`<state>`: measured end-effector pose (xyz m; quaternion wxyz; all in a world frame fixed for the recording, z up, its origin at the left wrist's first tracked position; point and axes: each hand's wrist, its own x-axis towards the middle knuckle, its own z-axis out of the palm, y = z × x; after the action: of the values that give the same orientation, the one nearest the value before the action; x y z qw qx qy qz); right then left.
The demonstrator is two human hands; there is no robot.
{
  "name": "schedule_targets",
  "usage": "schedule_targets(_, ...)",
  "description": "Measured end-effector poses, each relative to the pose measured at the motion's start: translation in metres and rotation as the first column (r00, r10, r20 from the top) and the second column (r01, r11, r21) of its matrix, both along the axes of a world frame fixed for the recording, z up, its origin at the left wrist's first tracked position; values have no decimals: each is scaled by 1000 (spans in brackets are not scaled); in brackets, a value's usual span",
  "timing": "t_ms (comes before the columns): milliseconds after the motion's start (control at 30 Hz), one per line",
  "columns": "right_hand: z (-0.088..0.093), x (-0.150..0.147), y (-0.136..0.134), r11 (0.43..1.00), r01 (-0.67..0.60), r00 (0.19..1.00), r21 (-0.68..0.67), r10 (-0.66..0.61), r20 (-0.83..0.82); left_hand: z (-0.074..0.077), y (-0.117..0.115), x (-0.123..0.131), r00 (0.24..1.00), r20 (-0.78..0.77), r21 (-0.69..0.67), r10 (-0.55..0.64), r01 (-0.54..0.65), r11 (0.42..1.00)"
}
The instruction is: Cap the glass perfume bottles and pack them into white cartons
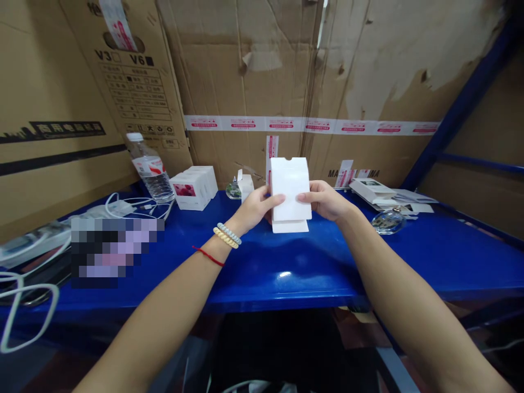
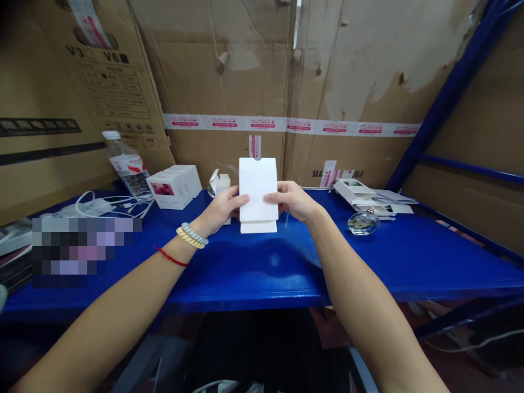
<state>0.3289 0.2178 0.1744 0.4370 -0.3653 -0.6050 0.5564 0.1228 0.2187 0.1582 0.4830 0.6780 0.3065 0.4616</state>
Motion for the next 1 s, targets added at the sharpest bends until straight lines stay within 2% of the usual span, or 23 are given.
schedule_targets(33, 1, 2, 0, 999, 36, 998, 15, -35, -48, 2, -1, -3, 994, 32, 96, 108, -111, 989)
schedule_targets(67, 2, 4, 1, 996, 81, 991, 35, -77, -107, 4, -2, -6, 966, 89, 206, 244, -258, 944)
schedule_targets(100, 2, 6, 2, 990, 130, 978, 58, -119, -169, 6, -3, -10, 907, 167, 307, 387, -421, 854)
schedule_targets(167, 3, 10, 5, 969, 228, 939, 92, -194, -285, 8, -1, -18, 735, 314, 430, 601, -674, 600)
schedule_targets(200, 3, 12, 8, 958, 270, 917, 98, -225, -329, 7, 2, -22, 667, 349, 456, 658, -734, 503)
schedule_targets(233, 3, 14, 10, 948, 305, 899, 94, -253, -358, 6, 5, -24, 625, 357, 472, 694, -762, 444)
schedule_targets(300, 3, 16, 14, 929, 362, 871, 79, -307, -382, 1, 13, -26, 599, 321, 500, 733, -765, 406)
schedule_targets(400, 2, 15, 17, 907, 416, 845, 64, -360, -395, -11, 28, -24, 600, 249, 539, 761, -738, 405)
schedule_targets(467, 2, 14, 17, 907, 419, 839, 52, -364, -405, -20, 40, -25, 616, 245, 521, 748, -735, 434)
schedule_targets(533, 3, 13, 16, 917, 397, 842, 37, -348, -412, -29, 53, -31, 673, 255, 455, 694, -717, 528)
schedule_targets(600, 3, 12, 15, 930, 367, 852, 26, -325, -410, -36, 67, -41, 756, 243, 376, 608, -652, 659)
schedule_targets(700, 3, 11, 14, 947, 321, 876, 22, -288, -388, -46, 84, -59, 886, 164, 279, 433, -463, 842)
schedule_targets(767, 2, 10, 13, 952, 305, 885, 18, -276, -374, -50, 90, -68, 947, 89, 235, 309, -322, 917)
schedule_targets(833, 2, 9, 13, 954, 298, 888, 13, -273, -370, -50, 92, -72, 973, 26, 229, 228, -228, 947)
schedule_targets(900, 2, 8, 12, 955, 295, 888, 12, -269, -374, -48, 87, -72, 976, -8, 290, 216, -205, 935)
schedule_targets(967, 2, 5, 11, 957, 290, 883, 9, -264, -389, -42, 79, -67, 962, -31, 417, 272, -235, 878)
schedule_targets(1000, 3, 3, 10, 955, 296, 874, 7, -268, -406, -39, 73, -63, 948, -38, 496, 316, -257, 830)
